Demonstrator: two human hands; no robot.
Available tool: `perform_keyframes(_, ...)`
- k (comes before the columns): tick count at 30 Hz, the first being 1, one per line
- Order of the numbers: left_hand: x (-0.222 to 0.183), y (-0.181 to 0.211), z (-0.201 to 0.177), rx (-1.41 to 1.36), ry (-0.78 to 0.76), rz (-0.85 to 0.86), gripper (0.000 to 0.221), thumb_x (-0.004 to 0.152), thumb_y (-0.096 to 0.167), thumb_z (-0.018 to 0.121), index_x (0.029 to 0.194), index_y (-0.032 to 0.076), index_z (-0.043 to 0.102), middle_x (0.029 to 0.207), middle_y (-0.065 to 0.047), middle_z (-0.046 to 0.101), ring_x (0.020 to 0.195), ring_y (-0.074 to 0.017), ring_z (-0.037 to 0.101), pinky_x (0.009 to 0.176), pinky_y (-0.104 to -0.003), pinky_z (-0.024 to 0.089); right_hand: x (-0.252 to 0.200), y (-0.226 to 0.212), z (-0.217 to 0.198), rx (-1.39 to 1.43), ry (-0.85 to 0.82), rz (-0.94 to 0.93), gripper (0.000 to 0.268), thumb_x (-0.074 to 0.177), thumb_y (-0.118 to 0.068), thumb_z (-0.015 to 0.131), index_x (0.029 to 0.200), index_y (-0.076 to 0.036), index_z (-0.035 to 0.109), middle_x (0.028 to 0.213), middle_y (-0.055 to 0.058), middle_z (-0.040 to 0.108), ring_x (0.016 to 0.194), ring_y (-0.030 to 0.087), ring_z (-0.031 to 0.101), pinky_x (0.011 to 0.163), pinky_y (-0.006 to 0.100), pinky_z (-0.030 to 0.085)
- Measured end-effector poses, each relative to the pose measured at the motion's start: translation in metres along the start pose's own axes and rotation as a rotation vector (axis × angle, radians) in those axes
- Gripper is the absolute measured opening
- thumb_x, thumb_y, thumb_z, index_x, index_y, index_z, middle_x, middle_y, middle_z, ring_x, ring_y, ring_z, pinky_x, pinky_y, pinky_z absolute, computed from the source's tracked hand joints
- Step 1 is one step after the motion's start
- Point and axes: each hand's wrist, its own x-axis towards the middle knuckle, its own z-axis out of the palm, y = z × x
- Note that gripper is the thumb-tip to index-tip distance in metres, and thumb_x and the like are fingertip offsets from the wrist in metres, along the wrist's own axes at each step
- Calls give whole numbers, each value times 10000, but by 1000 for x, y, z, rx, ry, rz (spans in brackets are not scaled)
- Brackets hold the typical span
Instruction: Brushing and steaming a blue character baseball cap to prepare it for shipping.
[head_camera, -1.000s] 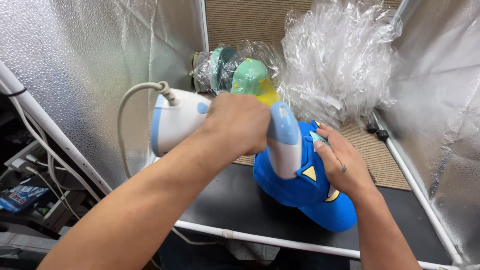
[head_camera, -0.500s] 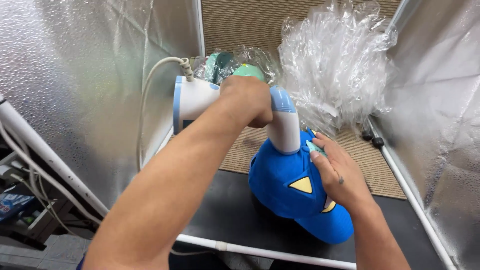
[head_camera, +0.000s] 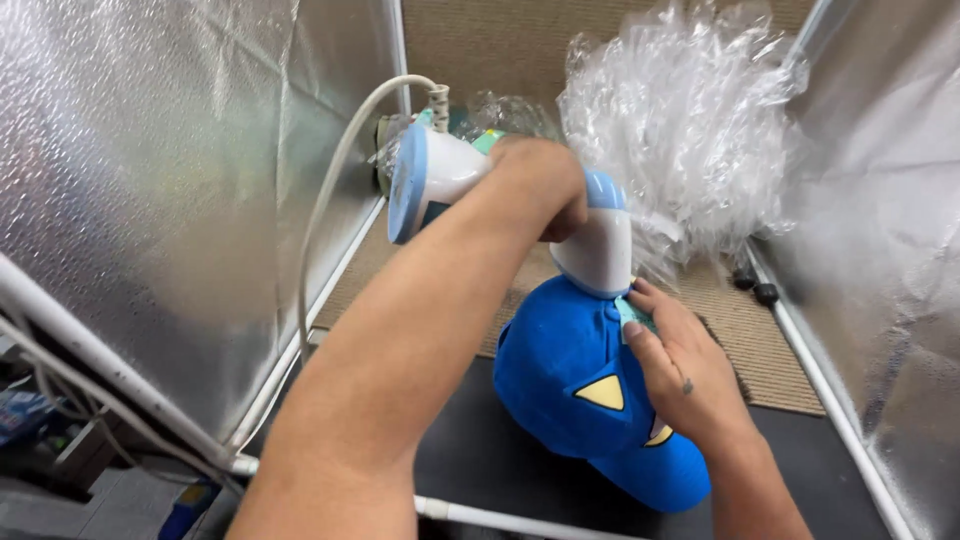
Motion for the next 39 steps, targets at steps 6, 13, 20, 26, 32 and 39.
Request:
perform_keyframes(6,-25,-49,59,-233,176,-53,523,695,228,759,1192,68,741,1125,-141,738,1156,-369,682,977,-593,522,-2,14,5,12,19,-77,614,985,-514,394,1481,-181,536,1609,92,454,1469,350,411,1217,517,289)
perform_keyframes(13,-81,-77,142,-388,212,-93,598,728,454,670,1160,49,752,1101,-174,761,1110,-384,712,909,-571,569,3,13,1,40,-1,-112,619,977,-506,448,1434,-106,566,1570,186,468,1442,436,422,1188,548,319)
perform_keyframes(20,-127,-66,175,-962,169,-68,685,745,371,702,1278,-58,661,1186,-289,721,1234,-452,639,1011,-562,534,15,18,4,39,-7,-39,594,950,-565,522,1381,-159,568,1547,152,462,1437,401,438,1185,537,343)
perform_keyframes(26,-148,-58,194,-1175,66,-50,782,806,462,686,1373,-64,572,1217,-296,711,1189,-446,678,964,-529,580,7,-2,2,25,-57,-49,655,979,-569,435,1498,-179,524,1612,186,402,1468,422,380,1195,546,306)
perform_keyframes(32,-117,-43,246,-1557,-38,-103,739,872,516,700,1332,-54,606,824,-219,729,687,-317,767,600,-421,654,11,4,3,23,-34,-86,656,992,-556,439,1495,-150,555,1586,211,440,1451,427,416,1189,531,316)
perform_keyframes(39,-141,-4,262,-1745,-3,-258,328,878,379,710,907,55,675,678,-135,695,586,-234,664,579,-373,541,9,-18,-2,24,-95,6,687,926,-480,401,1507,-126,497,1613,113,400,1517,277,324,1235,473,212)
